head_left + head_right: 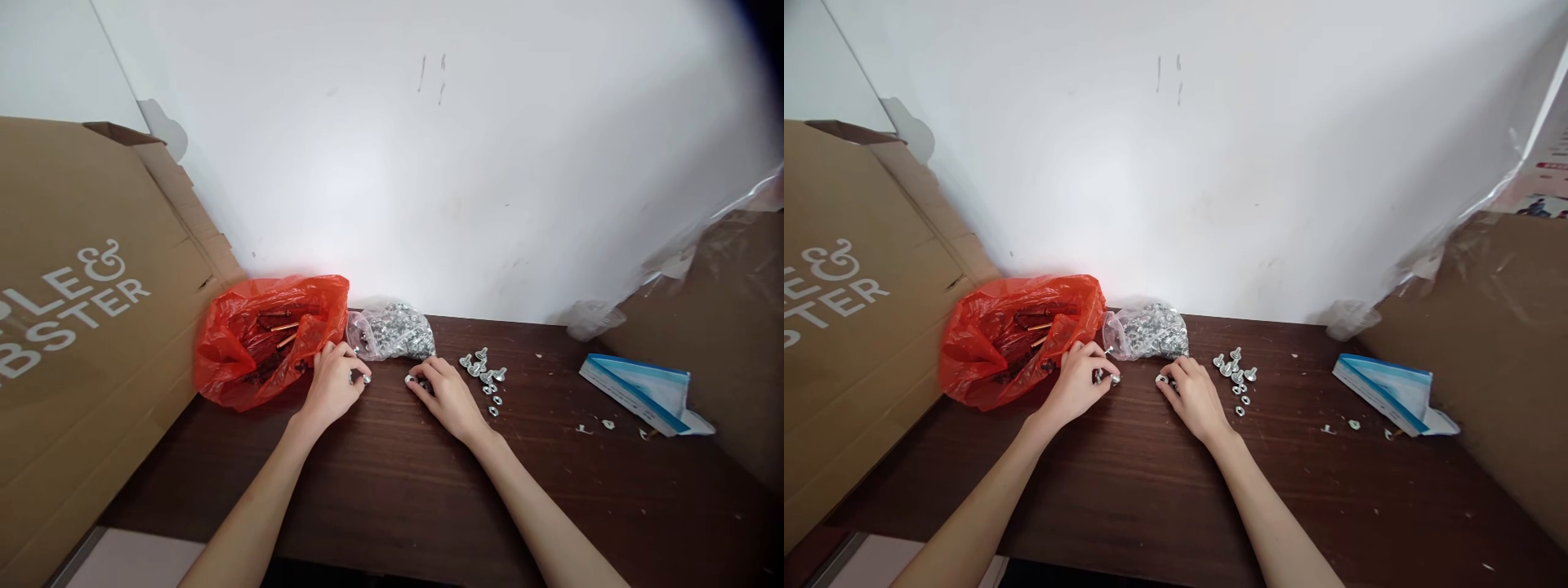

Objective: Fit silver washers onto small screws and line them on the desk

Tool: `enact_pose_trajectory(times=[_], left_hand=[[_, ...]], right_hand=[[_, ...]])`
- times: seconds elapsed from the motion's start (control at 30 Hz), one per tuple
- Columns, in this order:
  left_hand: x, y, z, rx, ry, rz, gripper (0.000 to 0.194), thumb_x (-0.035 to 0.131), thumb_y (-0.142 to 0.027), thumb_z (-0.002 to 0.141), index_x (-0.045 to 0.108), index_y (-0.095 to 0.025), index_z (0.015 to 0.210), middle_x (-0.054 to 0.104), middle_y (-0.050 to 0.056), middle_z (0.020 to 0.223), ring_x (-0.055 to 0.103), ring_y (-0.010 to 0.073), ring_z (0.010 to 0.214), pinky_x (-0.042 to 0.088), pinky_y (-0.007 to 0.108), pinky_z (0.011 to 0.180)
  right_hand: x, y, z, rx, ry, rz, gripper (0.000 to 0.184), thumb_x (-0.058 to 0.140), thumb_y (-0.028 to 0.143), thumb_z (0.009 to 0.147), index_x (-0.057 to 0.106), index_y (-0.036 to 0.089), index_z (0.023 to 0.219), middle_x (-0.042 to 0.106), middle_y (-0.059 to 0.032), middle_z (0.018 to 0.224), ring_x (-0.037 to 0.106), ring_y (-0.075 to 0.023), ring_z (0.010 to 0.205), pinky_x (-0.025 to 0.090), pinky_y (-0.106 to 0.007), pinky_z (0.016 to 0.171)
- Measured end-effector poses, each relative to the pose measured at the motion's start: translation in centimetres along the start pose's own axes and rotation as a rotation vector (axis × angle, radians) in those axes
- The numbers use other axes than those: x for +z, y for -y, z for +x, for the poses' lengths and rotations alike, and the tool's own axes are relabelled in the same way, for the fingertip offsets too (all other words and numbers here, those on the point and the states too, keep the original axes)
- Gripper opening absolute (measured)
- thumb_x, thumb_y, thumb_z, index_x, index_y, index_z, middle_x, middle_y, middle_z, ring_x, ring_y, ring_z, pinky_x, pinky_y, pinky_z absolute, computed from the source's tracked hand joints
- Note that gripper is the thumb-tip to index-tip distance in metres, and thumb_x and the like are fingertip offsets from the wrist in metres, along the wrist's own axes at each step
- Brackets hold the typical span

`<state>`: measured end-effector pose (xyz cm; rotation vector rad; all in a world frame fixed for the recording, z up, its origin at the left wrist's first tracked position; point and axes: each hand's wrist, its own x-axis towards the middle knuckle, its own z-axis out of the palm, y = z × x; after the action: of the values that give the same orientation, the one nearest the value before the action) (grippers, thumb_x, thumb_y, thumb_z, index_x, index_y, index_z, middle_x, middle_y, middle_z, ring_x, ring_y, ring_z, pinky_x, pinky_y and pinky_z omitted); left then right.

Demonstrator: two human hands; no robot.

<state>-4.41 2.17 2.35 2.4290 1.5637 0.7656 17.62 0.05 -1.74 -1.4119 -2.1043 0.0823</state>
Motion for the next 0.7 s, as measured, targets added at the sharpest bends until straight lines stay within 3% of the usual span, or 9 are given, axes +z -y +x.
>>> enact_pose_trajectory(times=[0.13,0.27,0.37,0.47,0.6,0.7], left_hand=[[0.2,0.0,0.2,0.029,-0.033,-0.049,0.017,0.059,-0.014,0.075,0.073,-0.024,0.072,0.059,0.004,0.092,0.045,0.0218,0.092,0.034,0.038,0.081],[-0.1,-0.5,0.1,0.123,0.017,-0.070,0.024,0.054,-0.007,0.076,0.071,-0.023,0.077,0.060,0.004,0.093,0.046,0.0211,0.092,0.034,0.038,0.083],[-0.8,-1.5,-0.2,0.259,0.113,-0.142,0.024,0.052,-0.009,0.078,0.070,-0.024,0.083,0.061,0.003,0.091,0.047,0.0194,0.091,0.036,0.035,0.085],[-1.3,-2.5,-0.5,0.369,0.241,-0.228,0.012,0.059,-0.018,0.078,0.070,-0.022,0.082,0.060,0.002,0.084,0.049,0.0181,0.089,0.038,0.032,0.086],[-1.5,-2.7,-0.9,0.361,0.395,-0.219,0.011,0.069,-0.029,0.073,0.071,-0.022,0.081,0.057,0.001,0.079,0.053,0.0165,0.081,0.039,0.033,0.089],[-1.2,-2.4,-1.0,0.340,0.446,-0.190,0.011,0.072,-0.025,0.069,0.072,-0.022,0.080,0.058,0.001,0.081,0.054,0.0172,0.083,0.037,0.035,0.093]], right_hand=[[0.0,-0.1,0.0,-0.005,0.010,0.068,0.010,0.051,0.027,0.089,0.057,0.020,0.092,0.060,-0.0053,0.090,0.054,-0.0205,0.084,0.045,-0.034,0.077],[0.1,-0.1,0.0,-0.012,-0.007,0.117,0.009,0.051,0.026,0.089,0.057,0.020,0.093,0.060,-0.0058,0.088,0.055,-0.0208,0.084,0.046,-0.034,0.075],[0.1,-0.1,0.0,-0.012,-0.007,0.158,0.009,0.050,0.024,0.088,0.057,0.020,0.093,0.060,-0.0057,0.087,0.056,-0.0202,0.082,0.046,-0.033,0.074],[0.1,-0.2,0.0,0.000,-0.004,0.183,0.008,0.050,0.020,0.088,0.057,0.020,0.091,0.060,-0.0051,0.087,0.056,-0.0190,0.079,0.047,-0.032,0.073],[0.1,-0.2,0.0,0.021,-0.026,0.216,0.007,0.051,0.019,0.087,0.058,0.020,0.088,0.060,-0.0040,0.084,0.058,-0.0186,0.078,0.047,-0.031,0.072],[0.1,-0.3,0.0,0.038,-0.069,0.258,0.005,0.054,0.020,0.086,0.059,0.020,0.088,0.062,-0.0033,0.081,0.059,-0.0184,0.077,0.048,-0.031,0.071]])
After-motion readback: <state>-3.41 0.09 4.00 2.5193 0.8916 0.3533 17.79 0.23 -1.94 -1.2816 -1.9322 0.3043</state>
